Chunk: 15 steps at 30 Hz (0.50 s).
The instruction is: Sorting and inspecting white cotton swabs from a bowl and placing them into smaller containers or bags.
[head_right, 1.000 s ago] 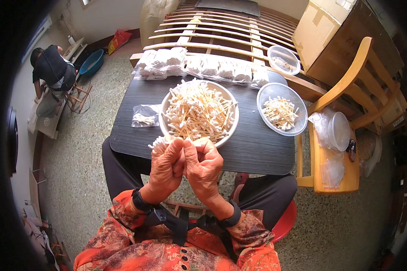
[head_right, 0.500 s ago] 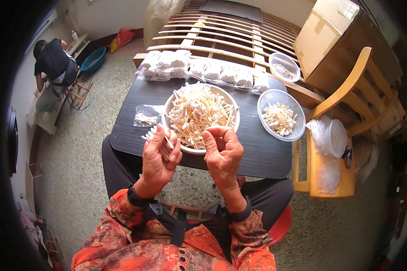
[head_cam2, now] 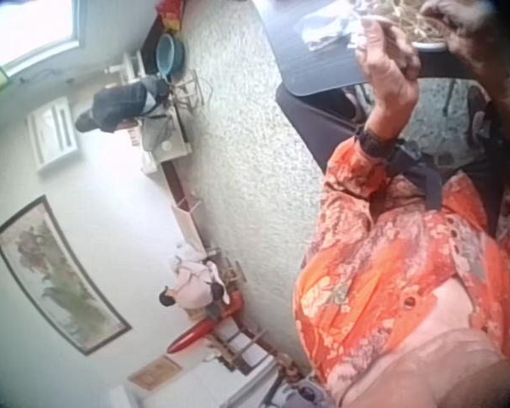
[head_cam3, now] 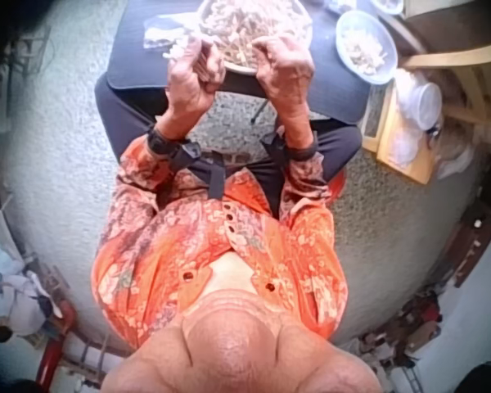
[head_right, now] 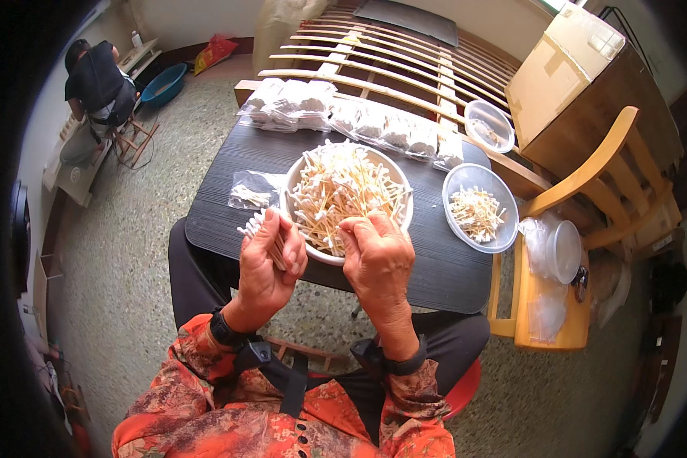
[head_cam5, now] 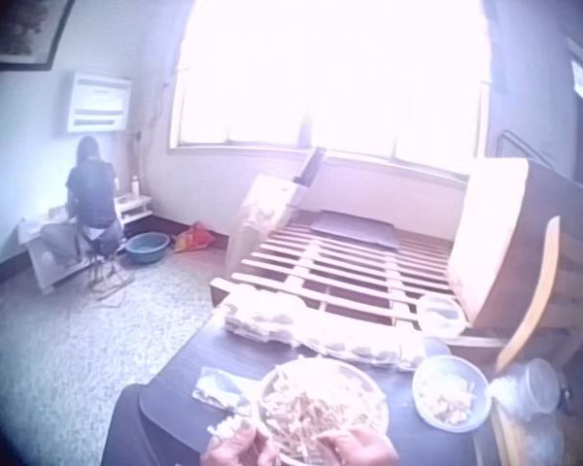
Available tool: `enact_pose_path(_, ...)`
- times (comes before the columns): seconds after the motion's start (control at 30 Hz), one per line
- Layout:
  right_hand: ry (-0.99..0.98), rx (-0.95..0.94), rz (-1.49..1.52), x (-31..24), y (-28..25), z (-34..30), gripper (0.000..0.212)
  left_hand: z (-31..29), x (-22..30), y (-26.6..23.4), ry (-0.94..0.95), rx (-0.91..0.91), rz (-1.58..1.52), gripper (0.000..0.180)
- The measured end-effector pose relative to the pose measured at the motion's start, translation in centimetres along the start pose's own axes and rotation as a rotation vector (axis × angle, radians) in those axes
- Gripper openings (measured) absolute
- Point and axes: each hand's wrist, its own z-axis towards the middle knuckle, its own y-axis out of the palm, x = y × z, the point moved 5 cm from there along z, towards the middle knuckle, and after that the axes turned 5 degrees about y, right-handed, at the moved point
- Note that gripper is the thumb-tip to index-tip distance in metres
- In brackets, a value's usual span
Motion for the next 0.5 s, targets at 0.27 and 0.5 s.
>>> enact_pose_path(0.27,-0.007,-0.102,-0.236,-0.42,0.67,0.12,0.008,-0.09,0.06,0.0,0.005,0.034,0.077,0.028)
enact_pose_path(0.5,0.005,-0.143,-0.195,-0.32,0.49,0.52,0.008,0.03,-0.29,-0.12,0.002,0.062,0.114,0.03)
